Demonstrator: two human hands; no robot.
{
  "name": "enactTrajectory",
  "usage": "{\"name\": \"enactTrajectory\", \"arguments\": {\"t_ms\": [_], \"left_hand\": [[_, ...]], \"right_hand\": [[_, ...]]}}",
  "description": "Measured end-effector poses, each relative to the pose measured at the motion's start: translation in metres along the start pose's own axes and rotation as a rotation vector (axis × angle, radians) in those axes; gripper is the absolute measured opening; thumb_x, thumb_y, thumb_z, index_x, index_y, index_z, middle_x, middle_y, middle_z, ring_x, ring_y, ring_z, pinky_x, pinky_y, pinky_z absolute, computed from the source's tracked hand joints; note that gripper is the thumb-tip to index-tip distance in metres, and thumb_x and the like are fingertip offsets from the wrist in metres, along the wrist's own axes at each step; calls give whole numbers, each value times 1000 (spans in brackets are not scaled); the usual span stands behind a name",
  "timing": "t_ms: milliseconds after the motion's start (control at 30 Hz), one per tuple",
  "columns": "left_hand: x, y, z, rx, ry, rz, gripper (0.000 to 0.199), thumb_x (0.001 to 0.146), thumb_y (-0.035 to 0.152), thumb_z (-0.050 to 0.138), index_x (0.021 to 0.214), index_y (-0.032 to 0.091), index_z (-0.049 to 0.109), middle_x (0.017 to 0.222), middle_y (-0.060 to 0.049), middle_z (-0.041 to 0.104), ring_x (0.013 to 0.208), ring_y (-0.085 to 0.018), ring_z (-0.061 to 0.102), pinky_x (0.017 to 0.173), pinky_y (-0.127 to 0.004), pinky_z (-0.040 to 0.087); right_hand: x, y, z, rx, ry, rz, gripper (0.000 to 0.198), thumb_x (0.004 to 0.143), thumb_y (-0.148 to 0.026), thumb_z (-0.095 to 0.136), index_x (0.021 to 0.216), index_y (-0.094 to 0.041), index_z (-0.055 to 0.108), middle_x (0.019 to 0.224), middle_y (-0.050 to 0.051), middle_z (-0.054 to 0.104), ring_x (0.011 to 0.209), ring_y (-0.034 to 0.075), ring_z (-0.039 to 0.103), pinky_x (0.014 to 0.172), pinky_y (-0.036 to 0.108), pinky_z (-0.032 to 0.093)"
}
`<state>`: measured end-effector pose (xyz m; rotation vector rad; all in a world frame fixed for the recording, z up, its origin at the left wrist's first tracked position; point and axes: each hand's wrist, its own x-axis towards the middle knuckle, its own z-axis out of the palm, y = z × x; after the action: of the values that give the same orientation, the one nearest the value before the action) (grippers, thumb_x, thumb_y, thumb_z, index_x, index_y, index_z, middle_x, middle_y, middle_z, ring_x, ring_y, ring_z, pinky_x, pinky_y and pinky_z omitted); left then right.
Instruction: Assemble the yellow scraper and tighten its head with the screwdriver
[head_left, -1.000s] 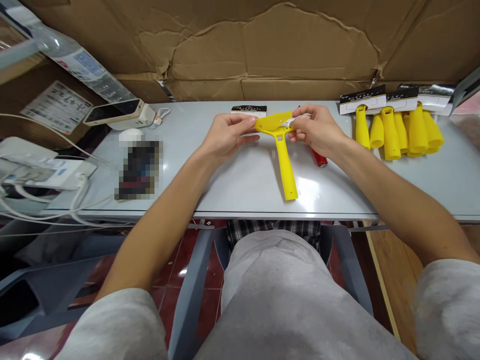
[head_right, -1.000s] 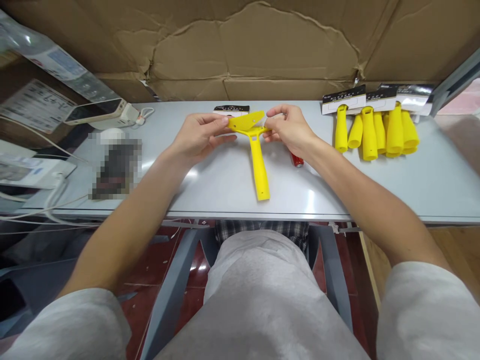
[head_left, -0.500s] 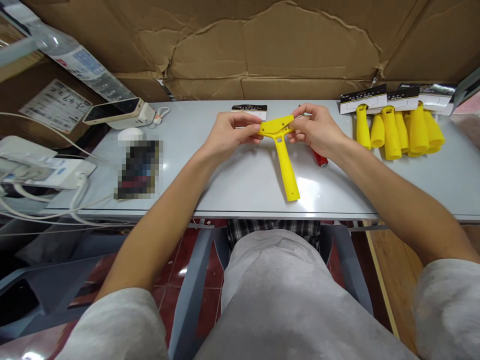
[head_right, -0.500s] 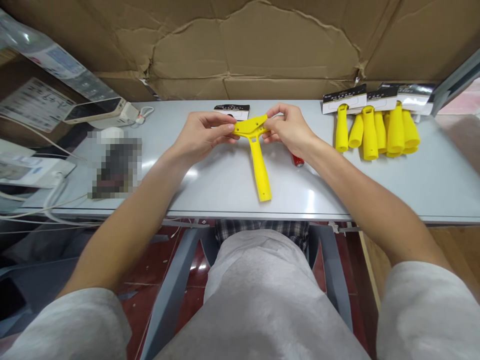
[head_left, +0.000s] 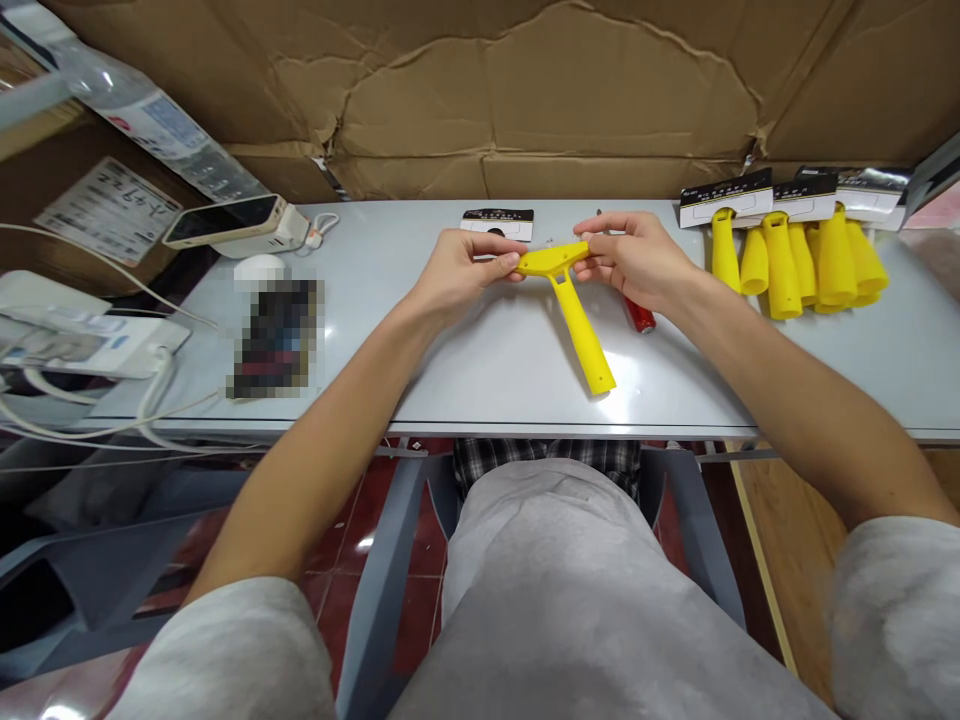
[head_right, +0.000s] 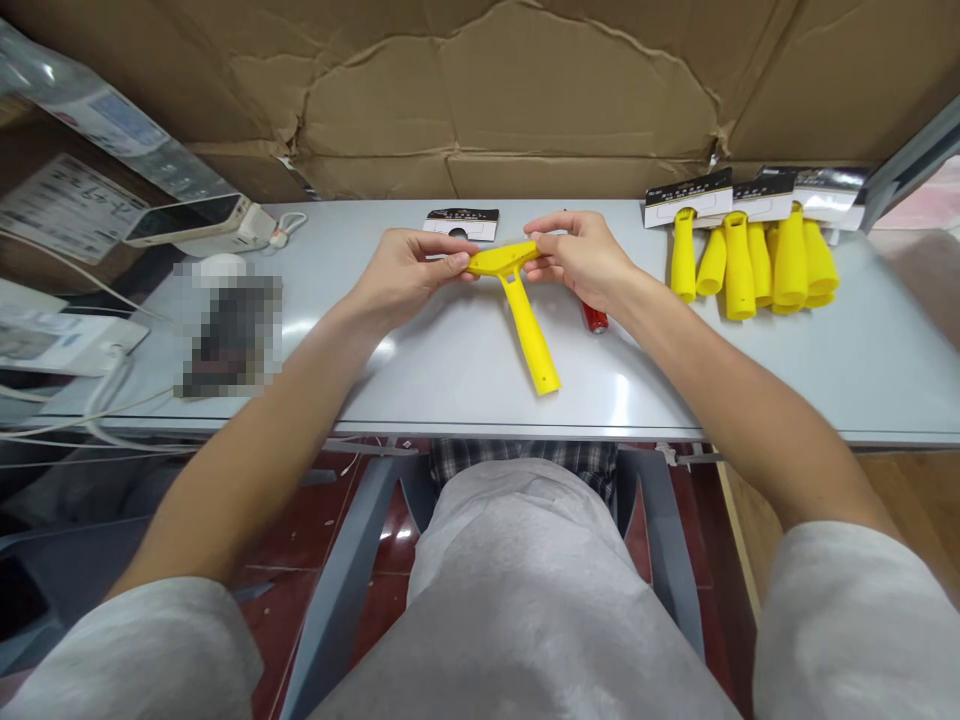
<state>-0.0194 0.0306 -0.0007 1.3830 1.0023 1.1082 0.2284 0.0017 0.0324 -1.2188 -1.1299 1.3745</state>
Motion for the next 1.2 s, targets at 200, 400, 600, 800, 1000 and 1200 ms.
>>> {"name": "enactTrajectory", "arguments": {"t_ms": [200, 400, 600, 800, 1000, 1200], "left_hand": [[0, 0, 3, 15, 12, 61, 9, 89, 11, 93, 97, 15, 91, 100, -9, 86, 78, -13, 78, 85, -29, 70], [-4, 6, 8, 52, 31, 37, 10, 87, 10, 94, 93, 16, 88, 98, -7, 86, 79, -14, 78, 85, -31, 71], [-7, 8, 11, 61, 33, 28, 9, 89, 11, 92, 95, 15, 88, 94, -7, 86, 77, -14, 77, 83, -31, 70], [-5, 4, 11, 21, 21, 30, 16, 87, 8, 94, 99, 15, 86, 102, -10, 85, 85, -17, 80, 83, -33, 71], [-1, 8, 12, -104, 38, -123, 9, 103, 18, 80, 96, 14, 84, 94, -10, 82, 80, -15, 81, 75, -25, 70], [-8, 12, 13, -101, -53, -177, 15, 94, 10, 89, 109, 11, 85, 104, -15, 86, 74, -16, 81, 78, -31, 72]], "right_hand": [[1, 0, 2, -27, 8, 9, 16, 99, -13, 73, 108, -20, 62, 95, 5, 72, 75, 11, 71, 78, 25, 72], [4, 3, 0, -9, -3, 0, 12, 103, -22, 73, 108, -20, 63, 95, 7, 73, 77, 13, 74, 79, 27, 72], [4, 5, -2, -43, -15, -32, 34, 95, -28, 90, 108, -22, 59, 98, 5, 74, 77, 12, 74, 82, 28, 73], [4, 8, -3, -34, 3, -33, 32, 90, -12, 82, 111, -21, 60, 96, 5, 75, 73, 11, 72, 77, 26, 72], [5, 7, -4, -66, 24, -42, 33, 89, -13, 83, 111, -22, 60, 98, 5, 75, 74, 12, 72, 78, 28, 73], [5, 9, -3, -63, 2, -55, 36, 89, -14, 85, 110, -22, 58, 97, 4, 73, 74, 12, 72, 80, 31, 74]]}}
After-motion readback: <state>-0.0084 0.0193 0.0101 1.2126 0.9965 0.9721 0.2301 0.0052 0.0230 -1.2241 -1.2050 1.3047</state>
